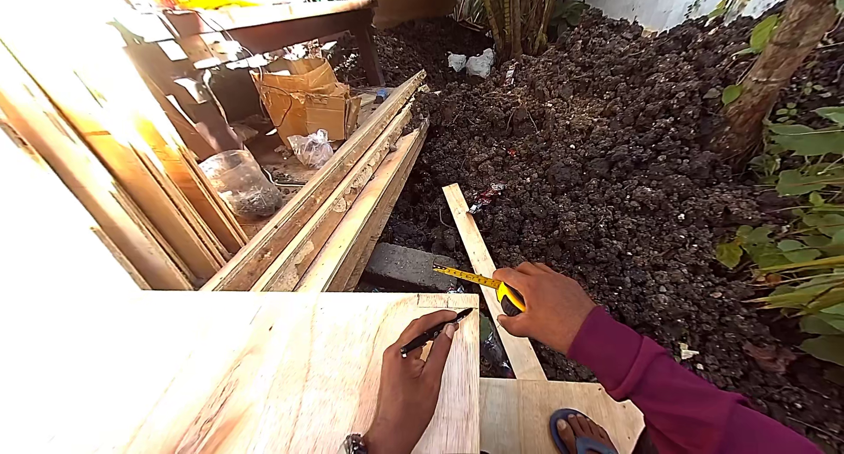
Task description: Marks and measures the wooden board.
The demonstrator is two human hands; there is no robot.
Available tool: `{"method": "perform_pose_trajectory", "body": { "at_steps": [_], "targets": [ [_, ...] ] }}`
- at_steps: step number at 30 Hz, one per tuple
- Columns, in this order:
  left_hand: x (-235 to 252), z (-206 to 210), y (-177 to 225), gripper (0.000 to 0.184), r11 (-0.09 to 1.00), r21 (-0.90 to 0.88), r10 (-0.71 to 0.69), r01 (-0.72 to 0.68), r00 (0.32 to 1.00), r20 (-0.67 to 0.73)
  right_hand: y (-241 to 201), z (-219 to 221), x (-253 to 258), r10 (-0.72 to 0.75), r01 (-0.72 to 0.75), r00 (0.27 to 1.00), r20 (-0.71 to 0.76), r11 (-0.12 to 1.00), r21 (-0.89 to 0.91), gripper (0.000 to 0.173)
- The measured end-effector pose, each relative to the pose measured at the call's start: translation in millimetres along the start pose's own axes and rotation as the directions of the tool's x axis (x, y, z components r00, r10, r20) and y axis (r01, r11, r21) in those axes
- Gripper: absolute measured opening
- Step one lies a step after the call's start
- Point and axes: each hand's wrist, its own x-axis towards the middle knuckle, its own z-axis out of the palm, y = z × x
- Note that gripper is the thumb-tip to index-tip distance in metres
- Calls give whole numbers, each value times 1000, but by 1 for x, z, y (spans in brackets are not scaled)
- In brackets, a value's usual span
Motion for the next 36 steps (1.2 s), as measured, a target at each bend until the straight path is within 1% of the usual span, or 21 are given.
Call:
{"method": "perform_pose_trajectory", "body": {
  "at_steps": [8,13,24,31,33,34,36],
  "targets": [
    [-1,2,-1,22,999,-32,-3,4,1000,31,-2,2,0,-5,5,1000,1,1000,-14,62],
    [1,-2,-1,21,1000,-19,-5,5,1000,-2,-2,2,-1,5,-5,1000,-6,1000,-16,61],
    [2,-19,-7,22,995,102,2,9,994,-108,3,4,-1,1,-2,1000,-27,1000,-31,61],
    [3,-21,-8,22,993,116,-3,17,992,-125,4,5,0,-5,4,1000,-30,999,-42,61],
    [3,-22,-8,22,996,83,-27,38,991,-127,5,6,0,-5,3,999,-42,999,-41,60],
    [4,-23,-7,22,998,21,-49,52,990,-133,5,5,0,-5,3,999,-48,999,-36,60],
    [9,-31,-6,24,984,-164,-103,75,980,-170,7,4,0,-6,5,998,-63,1000,-14,60]
  ]
}}
